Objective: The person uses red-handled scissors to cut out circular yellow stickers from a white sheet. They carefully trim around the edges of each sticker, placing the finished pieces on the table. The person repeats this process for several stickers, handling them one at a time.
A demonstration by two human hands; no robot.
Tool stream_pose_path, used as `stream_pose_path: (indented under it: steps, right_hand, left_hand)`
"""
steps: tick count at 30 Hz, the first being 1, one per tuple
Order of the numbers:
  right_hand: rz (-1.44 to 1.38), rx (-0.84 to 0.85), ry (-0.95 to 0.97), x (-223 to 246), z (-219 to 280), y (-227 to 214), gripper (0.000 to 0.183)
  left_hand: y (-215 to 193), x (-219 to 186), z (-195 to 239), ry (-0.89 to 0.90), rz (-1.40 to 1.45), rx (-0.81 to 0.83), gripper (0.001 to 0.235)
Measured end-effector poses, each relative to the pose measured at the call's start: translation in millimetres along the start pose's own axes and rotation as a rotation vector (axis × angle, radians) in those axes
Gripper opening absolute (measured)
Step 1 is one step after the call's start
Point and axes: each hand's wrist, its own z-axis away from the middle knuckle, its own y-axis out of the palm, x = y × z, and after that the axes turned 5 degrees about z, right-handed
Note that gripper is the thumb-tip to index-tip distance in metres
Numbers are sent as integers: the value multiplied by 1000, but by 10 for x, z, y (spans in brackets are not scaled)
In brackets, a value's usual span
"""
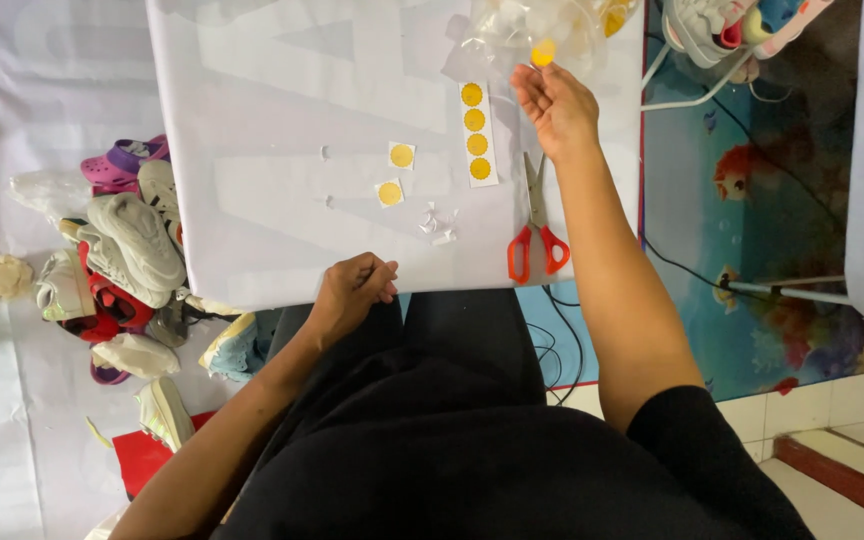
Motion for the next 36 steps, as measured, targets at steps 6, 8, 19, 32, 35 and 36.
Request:
stream_pose_path:
  steps: [6, 8, 19, 32, 35, 36]
  right_hand:
    - [283, -53, -53, 45, -257, 142, 14]
    - [351, -63, -66, 70, -297, 169, 11]
    - [259, 54, -185, -177, 222, -98, 54]
    - [1776, 254, -671, -1745, 1610, -450, 107]
    - [1893, 306, -609, -1778, 1632, -320, 112]
    - [1882, 362, -630, -1776, 1634, -272, 111]
  left_hand:
    - [112, 36, 45, 17, 5, -14, 30]
    - [72, 110, 58, 34, 0, -27, 31]
    - [-204, 396, 48, 35, 39, -203, 27]
    - [-375, 631, -267, 222, -970, -409, 93]
    - [-314, 735, -285, 306, -1045, -424, 92]
    - [-297, 775, -278, 453, -1031, -462, 85]
